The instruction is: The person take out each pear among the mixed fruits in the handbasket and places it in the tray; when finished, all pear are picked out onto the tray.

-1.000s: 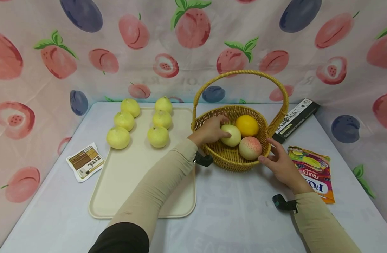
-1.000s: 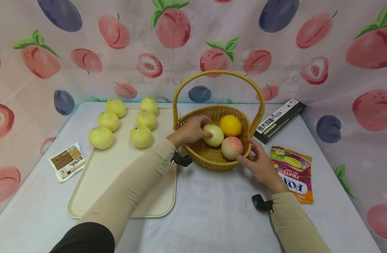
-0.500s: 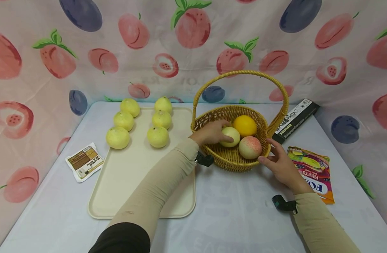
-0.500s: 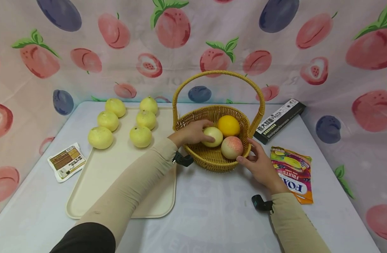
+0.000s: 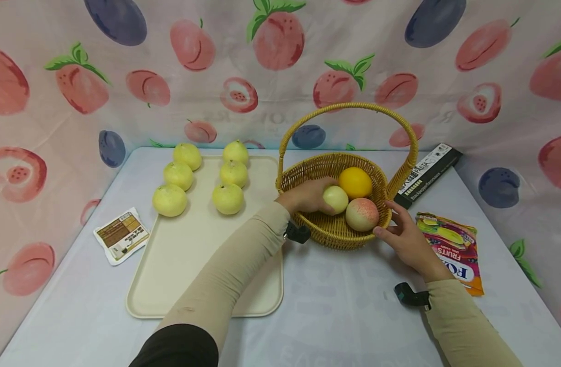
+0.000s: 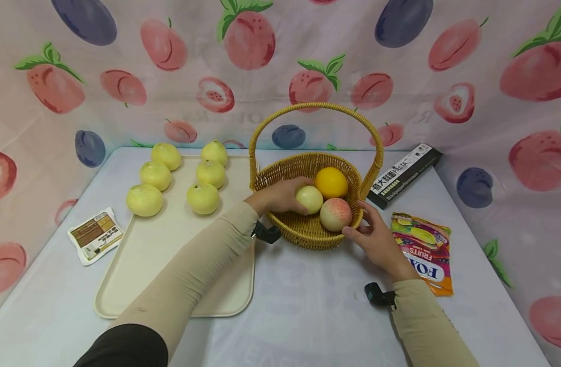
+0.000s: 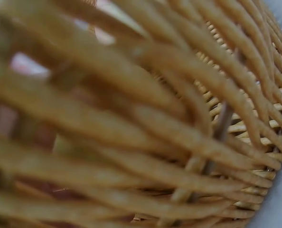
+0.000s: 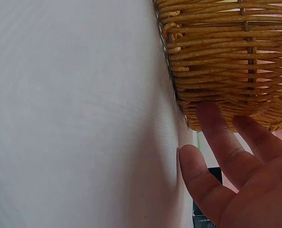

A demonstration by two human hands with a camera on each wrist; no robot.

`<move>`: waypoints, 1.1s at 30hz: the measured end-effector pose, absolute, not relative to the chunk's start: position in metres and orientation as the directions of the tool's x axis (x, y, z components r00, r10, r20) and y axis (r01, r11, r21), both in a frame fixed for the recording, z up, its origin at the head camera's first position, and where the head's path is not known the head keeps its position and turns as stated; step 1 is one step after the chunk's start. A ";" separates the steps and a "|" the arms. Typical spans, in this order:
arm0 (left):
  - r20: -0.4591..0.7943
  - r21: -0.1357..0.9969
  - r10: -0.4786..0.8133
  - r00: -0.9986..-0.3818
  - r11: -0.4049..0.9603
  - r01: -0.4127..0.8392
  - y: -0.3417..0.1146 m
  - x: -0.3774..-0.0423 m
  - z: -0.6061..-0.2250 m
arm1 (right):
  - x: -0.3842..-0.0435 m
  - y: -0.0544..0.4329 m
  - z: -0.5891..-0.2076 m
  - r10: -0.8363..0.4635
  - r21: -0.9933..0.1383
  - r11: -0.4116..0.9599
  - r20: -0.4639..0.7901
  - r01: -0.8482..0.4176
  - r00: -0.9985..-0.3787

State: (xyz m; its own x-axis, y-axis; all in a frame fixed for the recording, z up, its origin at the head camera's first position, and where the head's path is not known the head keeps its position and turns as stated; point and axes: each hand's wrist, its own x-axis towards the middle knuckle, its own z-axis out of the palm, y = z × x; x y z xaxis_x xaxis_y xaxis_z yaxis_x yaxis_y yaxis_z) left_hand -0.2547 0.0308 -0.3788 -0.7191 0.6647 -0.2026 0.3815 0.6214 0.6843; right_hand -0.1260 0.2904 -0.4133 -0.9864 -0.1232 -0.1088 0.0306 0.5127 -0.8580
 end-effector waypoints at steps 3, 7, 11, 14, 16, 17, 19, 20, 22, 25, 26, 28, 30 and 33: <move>-0.203 0.675 0.670 -0.714 0.624 0.393 0.032 -0.255 -0.379 | -0.126 0.291 -0.413 -0.122 -0.856 0.515 -0.110 0.031 -0.986; -0.200 0.656 0.673 -0.712 0.632 0.413 0.032 -0.255 -0.380 | -0.126 0.290 -0.413 -0.123 -0.854 0.520 -0.109 0.029 -0.986; -0.150 0.659 0.670 -0.727 0.615 0.432 0.032 -0.254 -0.380 | -0.126 0.290 -0.413 -0.123 -0.853 0.522 -0.107 0.027 -0.987; -0.083 0.687 0.662 -0.745 0.579 0.439 0.031 -0.253 -0.380 | -0.126 0.290 -0.413 -0.124 -0.854 0.520 -0.102 0.023 -0.987; -0.048 0.708 0.652 -0.757 0.557 0.435 0.030 -0.252 -0.380 | -0.126 0.290 -0.413 -0.123 -0.854 0.519 -0.100 0.021 -0.987; -0.038 0.715 0.647 -0.762 0.550 0.431 0.029 -0.252 -0.380 | -0.126 0.290 -0.413 -0.123 -0.855 0.518 -0.099 0.021 -0.987; -0.021 0.728 0.638 -0.770 0.537 0.425 0.029 -0.251 -0.379 | -0.125 0.290 -0.412 -0.122 -0.853 0.521 -0.102 0.024 -0.987; -0.009 0.733 0.634 -0.773 0.530 0.426 0.029 -0.251 -0.379 | -0.125 0.290 -0.412 -0.121 -0.853 0.522 -0.103 0.025 -0.987; 0.018 0.742 0.625 -0.781 0.515 0.429 0.029 -0.250 -0.379 | -0.124 0.290 -0.412 -0.120 -0.851 0.524 -0.106 0.028 -0.987; 0.070 0.749 0.615 -0.785 0.488 0.449 0.029 -0.249 -0.378 | -0.124 0.290 -0.412 -0.120 -0.852 0.522 -0.105 0.027 -0.987; 0.087 0.749 0.611 -0.787 0.481 0.456 0.029 -0.249 -0.378 | -0.124 0.290 -0.412 -0.120 -0.853 0.522 -0.104 0.026 -0.987; 0.125 0.760 0.592 -0.796 0.458 0.460 0.028 -0.248 -0.378 | -0.124 0.290 -0.412 -0.121 -0.854 0.520 -0.100 0.022 -0.988; 0.163 0.786 0.561 -0.812 0.424 0.450 0.026 -0.246 -0.378 | -0.124 0.290 -0.412 -0.124 -0.856 0.516 -0.098 0.020 -0.987; 0.215 0.835 0.505 -0.836 0.349 0.426 0.021 -0.243 -0.377 | -0.125 0.290 -0.412 -0.126 -0.856 0.516 -0.104 0.024 -0.987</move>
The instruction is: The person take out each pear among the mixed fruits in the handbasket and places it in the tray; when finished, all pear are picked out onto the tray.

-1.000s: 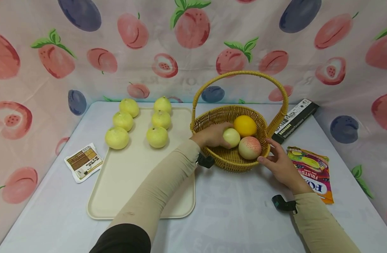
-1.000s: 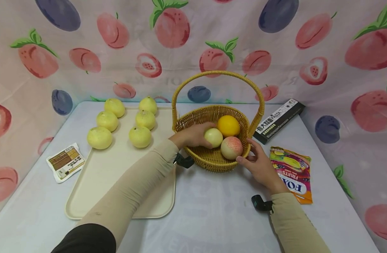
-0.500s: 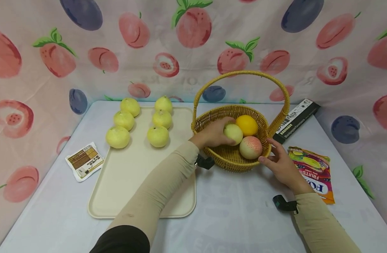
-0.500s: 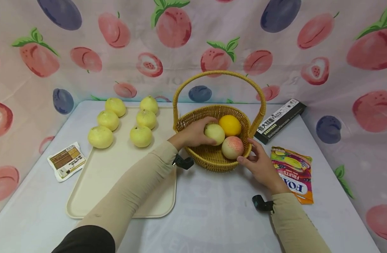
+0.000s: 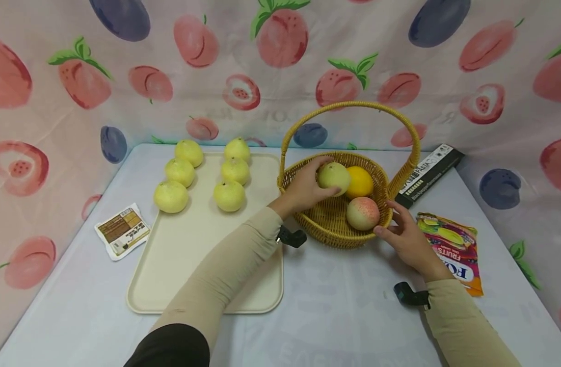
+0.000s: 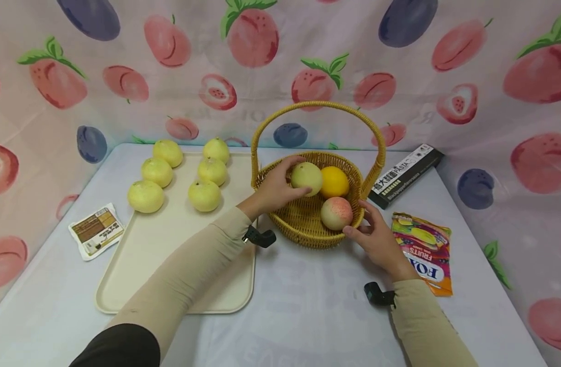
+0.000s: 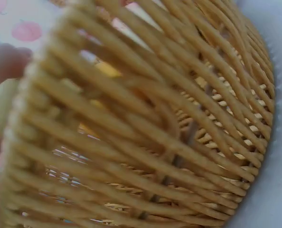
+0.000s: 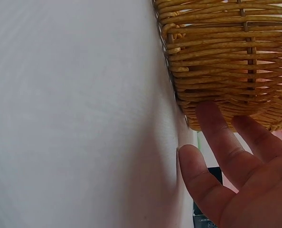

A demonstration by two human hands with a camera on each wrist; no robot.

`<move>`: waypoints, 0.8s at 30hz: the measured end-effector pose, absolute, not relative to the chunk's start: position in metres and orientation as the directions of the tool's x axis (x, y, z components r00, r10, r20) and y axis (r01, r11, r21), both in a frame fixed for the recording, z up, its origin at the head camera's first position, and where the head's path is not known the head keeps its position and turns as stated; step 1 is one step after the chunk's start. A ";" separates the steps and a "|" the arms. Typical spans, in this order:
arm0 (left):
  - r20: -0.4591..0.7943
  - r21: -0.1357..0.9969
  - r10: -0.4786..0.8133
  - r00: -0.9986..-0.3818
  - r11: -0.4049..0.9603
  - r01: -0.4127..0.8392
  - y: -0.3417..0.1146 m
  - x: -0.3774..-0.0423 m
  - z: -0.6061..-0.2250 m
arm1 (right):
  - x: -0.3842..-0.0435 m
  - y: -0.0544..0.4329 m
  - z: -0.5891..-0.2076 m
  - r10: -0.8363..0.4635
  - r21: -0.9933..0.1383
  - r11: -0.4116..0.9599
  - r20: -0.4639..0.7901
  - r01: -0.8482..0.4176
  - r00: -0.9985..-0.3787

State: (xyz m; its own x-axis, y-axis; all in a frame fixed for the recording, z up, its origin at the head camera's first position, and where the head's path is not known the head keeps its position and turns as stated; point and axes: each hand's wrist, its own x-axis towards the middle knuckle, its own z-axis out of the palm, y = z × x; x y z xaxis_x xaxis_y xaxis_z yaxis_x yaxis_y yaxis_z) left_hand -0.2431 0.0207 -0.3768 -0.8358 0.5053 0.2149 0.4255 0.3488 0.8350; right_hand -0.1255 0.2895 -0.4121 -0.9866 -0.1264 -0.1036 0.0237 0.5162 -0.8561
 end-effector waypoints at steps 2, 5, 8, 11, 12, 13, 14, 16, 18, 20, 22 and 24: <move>0.229 0.859 0.480 -0.847 0.309 0.408 0.017 -0.242 -0.375 | -0.127 0.289 -0.412 -0.128 -0.854 0.519 -0.107 0.025 -0.986; 0.227 0.885 0.473 -0.851 0.264 0.383 0.011 -0.239 -0.370 | -0.128 0.288 -0.411 -0.131 -0.853 0.521 -0.108 0.024 -0.986; 0.215 0.899 0.483 -0.849 0.242 0.365 0.006 -0.233 -0.362 | -0.128 0.288 -0.411 -0.133 -0.853 0.521 -0.110 0.025 -0.985; 0.223 0.895 0.495 -0.840 0.239 0.378 0.000 -0.224 -0.352 | -0.128 0.288 -0.411 -0.131 -0.852 0.522 -0.113 0.029 -0.985; 0.230 0.891 0.497 -0.836 0.238 0.387 -0.003 -0.222 -0.349 | -0.128 0.288 -0.411 -0.129 -0.851 0.524 -0.114 0.029 -0.985; 0.239 0.885 0.499 -0.833 0.240 0.398 -0.006 -0.219 -0.346 | -0.129 0.288 -0.411 -0.129 -0.851 0.524 -0.113 0.029 -0.985; 0.245 0.882 0.500 -0.830 0.241 0.405 -0.009 -0.216 -0.344 | -0.129 0.288 -0.411 -0.128 -0.851 0.524 -0.114 0.030 -0.985; 0.254 0.880 0.507 -0.824 0.232 0.414 -0.015 -0.211 -0.341 | -0.128 0.288 -0.411 -0.123 -0.851 0.524 -0.118 0.037 -0.985; 0.253 0.877 0.511 -0.822 0.237 0.417 -0.022 -0.206 -0.338 | -0.127 0.288 -0.411 -0.119 -0.852 0.521 -0.122 0.043 -0.985; 0.250 0.874 0.511 -0.823 0.247 0.419 -0.030 -0.201 -0.336 | -0.126 0.288 -0.411 -0.115 -0.852 0.522 -0.125 0.047 -0.986; 0.249 0.866 0.510 -0.823 0.263 0.425 -0.037 -0.197 -0.334 | -0.126 0.288 -0.411 -0.117 -0.852 0.521 -0.122 0.044 -0.986; 0.250 0.858 0.515 -0.820 0.276 0.434 -0.044 -0.193 -0.333 | -0.126 0.289 -0.412 -0.118 -0.851 0.523 -0.117 0.038 -0.986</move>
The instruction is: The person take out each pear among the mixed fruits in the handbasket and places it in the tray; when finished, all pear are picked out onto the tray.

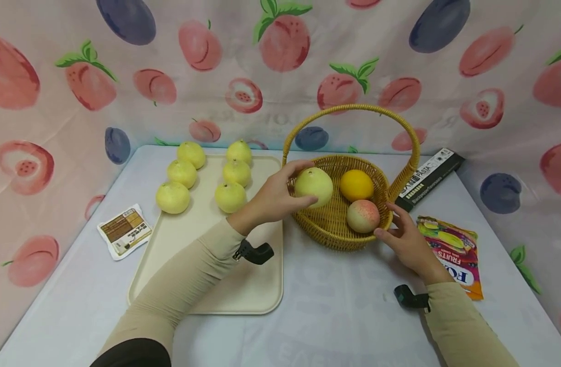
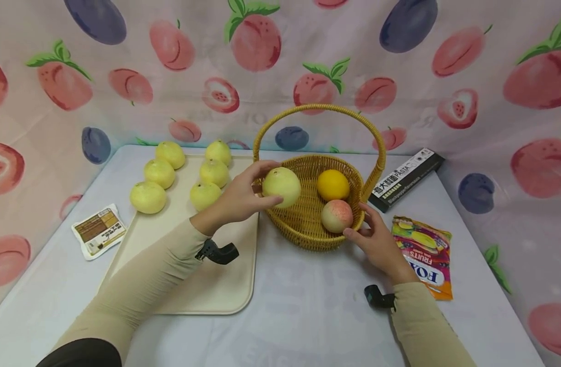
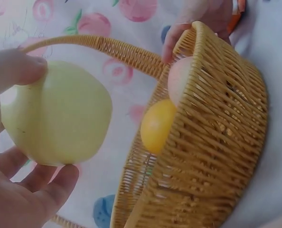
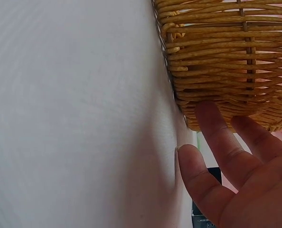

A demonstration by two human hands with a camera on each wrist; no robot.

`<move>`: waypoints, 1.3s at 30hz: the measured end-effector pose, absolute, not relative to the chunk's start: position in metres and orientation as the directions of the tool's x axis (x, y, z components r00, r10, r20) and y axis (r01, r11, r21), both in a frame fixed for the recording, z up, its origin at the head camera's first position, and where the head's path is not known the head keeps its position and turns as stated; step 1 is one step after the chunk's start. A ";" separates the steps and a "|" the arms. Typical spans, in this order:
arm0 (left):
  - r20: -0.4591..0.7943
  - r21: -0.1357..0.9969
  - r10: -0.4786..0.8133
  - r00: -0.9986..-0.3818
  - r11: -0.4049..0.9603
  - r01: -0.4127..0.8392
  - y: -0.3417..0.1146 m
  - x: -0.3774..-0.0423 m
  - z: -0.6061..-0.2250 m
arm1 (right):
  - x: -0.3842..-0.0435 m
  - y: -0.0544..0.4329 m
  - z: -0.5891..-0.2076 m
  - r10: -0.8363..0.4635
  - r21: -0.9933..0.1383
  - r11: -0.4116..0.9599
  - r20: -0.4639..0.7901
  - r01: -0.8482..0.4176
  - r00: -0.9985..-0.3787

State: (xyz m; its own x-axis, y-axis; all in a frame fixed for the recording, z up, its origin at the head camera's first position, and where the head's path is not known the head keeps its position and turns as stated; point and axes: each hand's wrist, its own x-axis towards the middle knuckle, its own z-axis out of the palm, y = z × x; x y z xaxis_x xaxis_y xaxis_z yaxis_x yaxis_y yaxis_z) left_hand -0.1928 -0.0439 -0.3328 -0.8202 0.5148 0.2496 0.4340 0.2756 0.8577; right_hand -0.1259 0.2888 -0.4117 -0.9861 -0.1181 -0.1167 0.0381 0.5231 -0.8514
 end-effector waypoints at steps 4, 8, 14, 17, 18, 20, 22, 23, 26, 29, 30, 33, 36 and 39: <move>0.246 0.841 0.542 -0.803 0.293 0.455 -0.057 -0.186 -0.333 | -0.126 0.289 -0.412 -0.117 -0.850 0.525 -0.116 0.037 -0.986; 0.239 0.834 0.551 -0.800 0.305 0.459 -0.073 -0.179 -0.335 | -0.125 0.289 -0.411 -0.117 -0.853 0.520 -0.120 0.042 -0.986; 0.245 0.813 0.529 -0.813 0.344 0.469 -0.100 -0.172 -0.342 | -0.125 0.289 -0.410 -0.119 -0.845 0.533 -0.108 0.028 -0.987; 0.229 0.801 0.514 -0.827 0.384 0.460 -0.113 -0.169 -0.345 | -0.125 0.289 -0.410 -0.119 -0.845 0.534 -0.106 0.027 -0.987; 0.221 0.801 0.507 -0.833 0.393 0.452 -0.117 -0.168 -0.347 | -0.125 0.289 -0.410 -0.118 -0.846 0.533 -0.109 0.029 -0.987; 0.204 0.806 0.490 -0.848 0.407 0.430 -0.126 -0.166 -0.349 | -0.125 0.289 -0.409 -0.118 -0.848 0.529 -0.114 0.034 -0.986; 0.194 0.811 0.470 -0.861 0.416 0.410 -0.134 -0.165 -0.351 | -0.125 0.288 -0.409 -0.116 -0.847 0.530 -0.118 0.039 -0.986; 0.191 0.815 0.460 -0.867 0.418 0.401 -0.138 -0.164 -0.351 | -0.125 0.288 -0.409 -0.116 -0.847 0.530 -0.119 0.040 -0.986; 0.184 0.828 0.428 -0.885 0.418 0.374 -0.149 -0.163 -0.352 | -0.126 0.288 -0.409 -0.111 -0.846 0.531 -0.123 0.046 -0.986; 0.181 0.822 0.398 -0.899 0.441 0.361 -0.161 -0.162 -0.354 | -0.127 0.288 -0.409 -0.110 -0.847 0.529 -0.128 0.051 -0.986; 0.180 0.818 0.389 -0.904 0.451 0.357 -0.165 -0.162 -0.355 | -0.127 0.289 -0.409 -0.110 -0.848 0.528 -0.129 0.052 -0.986; 0.174 0.808 0.363 -0.915 0.479 0.343 -0.176 -0.160 -0.357 | -0.127 0.289 -0.410 -0.111 -0.848 0.527 -0.127 0.050 -0.986; 0.162 0.819 0.343 -0.926 0.477 0.319 -0.184 -0.159 -0.359 | -0.127 0.290 -0.411 -0.114 -0.849 0.527 -0.121 0.043 -0.986; 0.159 0.821 0.319 -0.934 0.482 0.304 -0.191 -0.158 -0.360 | -0.127 0.290 -0.412 -0.118 -0.850 0.526 -0.118 0.039 -0.986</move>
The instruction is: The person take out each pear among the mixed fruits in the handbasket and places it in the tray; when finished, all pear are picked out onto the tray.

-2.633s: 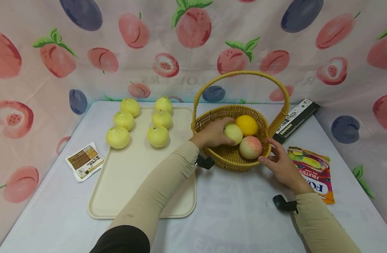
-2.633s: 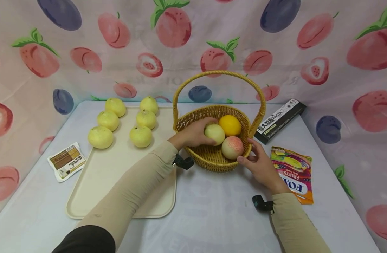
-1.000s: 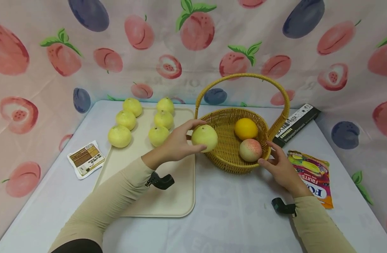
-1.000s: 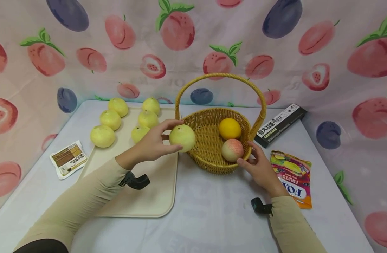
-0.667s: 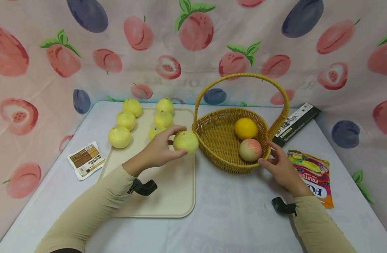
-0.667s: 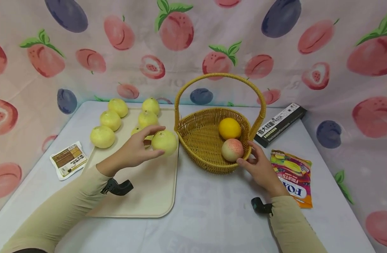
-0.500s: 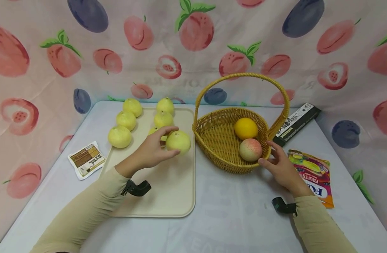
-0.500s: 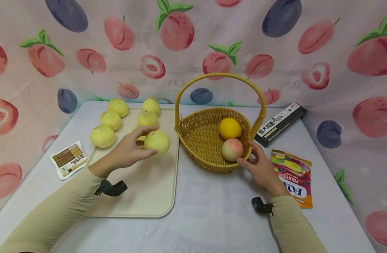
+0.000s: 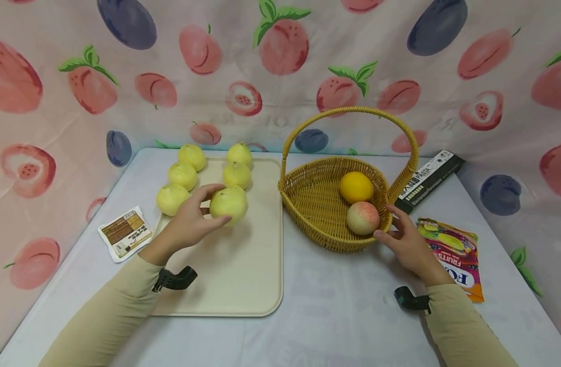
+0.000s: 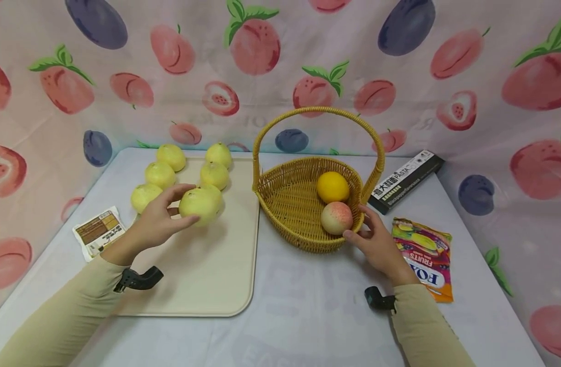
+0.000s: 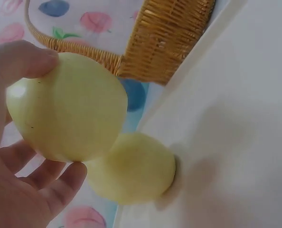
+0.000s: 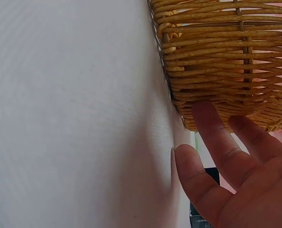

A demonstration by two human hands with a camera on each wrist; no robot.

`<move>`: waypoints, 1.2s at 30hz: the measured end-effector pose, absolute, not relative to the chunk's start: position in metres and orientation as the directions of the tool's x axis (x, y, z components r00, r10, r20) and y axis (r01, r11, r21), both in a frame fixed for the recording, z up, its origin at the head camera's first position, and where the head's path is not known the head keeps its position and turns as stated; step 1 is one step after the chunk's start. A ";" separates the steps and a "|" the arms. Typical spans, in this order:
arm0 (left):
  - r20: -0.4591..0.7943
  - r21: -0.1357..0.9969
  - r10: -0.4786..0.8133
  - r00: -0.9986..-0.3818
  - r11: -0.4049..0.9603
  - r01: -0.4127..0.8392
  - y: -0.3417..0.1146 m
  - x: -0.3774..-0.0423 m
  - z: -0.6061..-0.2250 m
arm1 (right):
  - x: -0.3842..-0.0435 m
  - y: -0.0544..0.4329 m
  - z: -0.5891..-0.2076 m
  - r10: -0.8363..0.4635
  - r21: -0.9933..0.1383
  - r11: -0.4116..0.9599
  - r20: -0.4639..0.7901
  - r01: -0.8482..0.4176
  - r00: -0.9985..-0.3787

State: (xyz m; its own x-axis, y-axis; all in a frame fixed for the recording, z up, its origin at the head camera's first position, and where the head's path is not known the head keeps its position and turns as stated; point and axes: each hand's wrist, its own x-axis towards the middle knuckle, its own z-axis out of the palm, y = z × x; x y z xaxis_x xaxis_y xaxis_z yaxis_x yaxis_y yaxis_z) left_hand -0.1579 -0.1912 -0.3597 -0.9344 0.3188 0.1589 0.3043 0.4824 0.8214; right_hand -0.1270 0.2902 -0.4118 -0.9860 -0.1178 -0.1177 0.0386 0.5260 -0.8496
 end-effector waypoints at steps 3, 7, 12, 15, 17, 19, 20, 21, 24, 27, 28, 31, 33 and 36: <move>0.154 0.812 0.293 -0.943 0.507 0.290 -0.198 -0.159 -0.361 | -0.127 0.291 -0.412 -0.121 -0.853 0.521 -0.119 0.039 -0.985; 0.143 0.806 0.266 -0.953 0.527 0.268 -0.207 -0.159 -0.362 | -0.128 0.291 -0.413 -0.121 -0.855 0.516 -0.123 0.044 -0.985; 0.117 0.805 0.215 -0.970 0.551 0.219 -0.219 -0.163 -0.363 | -0.127 0.290 -0.413 -0.120 -0.857 0.514 -0.123 0.044 -0.985; 0.096 0.803 0.189 -0.977 0.565 0.188 -0.226 -0.166 -0.365 | -0.127 0.290 -0.412 -0.121 -0.857 0.513 -0.122 0.043 -0.985; 0.092 0.799 0.175 -0.980 0.574 0.177 -0.230 -0.167 -0.367 | -0.126 0.290 -0.412 -0.120 -0.856 0.515 -0.120 0.042 -0.985; 0.090 0.798 0.167 -0.982 0.578 0.171 -0.233 -0.168 -0.370 | -0.126 0.290 -0.412 -0.120 -0.857 0.514 -0.118 0.040 -0.986; 0.089 0.798 0.162 -0.983 0.578 0.168 -0.235 -0.169 -0.372 | -0.126 0.290 -0.412 -0.120 -0.857 0.514 -0.117 0.039 -0.986; 0.088 0.797 0.159 -0.983 0.581 0.165 -0.236 -0.170 -0.373 | -0.126 0.290 -0.412 -0.120 -0.857 0.513 -0.115 0.037 -0.986; 0.072 0.799 0.147 -0.986 0.584 0.145 -0.240 -0.171 -0.378 | -0.125 0.289 -0.412 -0.121 -0.857 0.514 -0.113 0.036 -0.986; 0.054 0.801 0.138 -0.989 0.586 0.126 -0.242 -0.172 -0.383 | -0.125 0.289 -0.411 -0.121 -0.855 0.518 -0.113 0.034 -0.986; 0.051 0.801 0.136 -0.989 0.586 0.122 -0.243 -0.172 -0.384 | -0.125 0.289 -0.411 -0.121 -0.854 0.519 -0.113 0.034 -0.986; 0.055 0.797 0.131 -0.990 0.592 0.123 -0.244 -0.172 -0.388 | -0.125 0.289 -0.411 -0.123 -0.853 0.521 -0.110 0.030 -0.986; 0.065 0.796 0.130 -0.989 0.591 0.130 -0.244 -0.172 -0.391 | -0.125 0.289 -0.411 -0.123 -0.852 0.523 -0.109 0.029 -0.986; 0.074 0.793 0.133 -0.988 0.594 0.139 -0.243 -0.172 -0.394 | -0.125 0.289 -0.411 -0.122 -0.852 0.523 -0.107 0.028 -0.987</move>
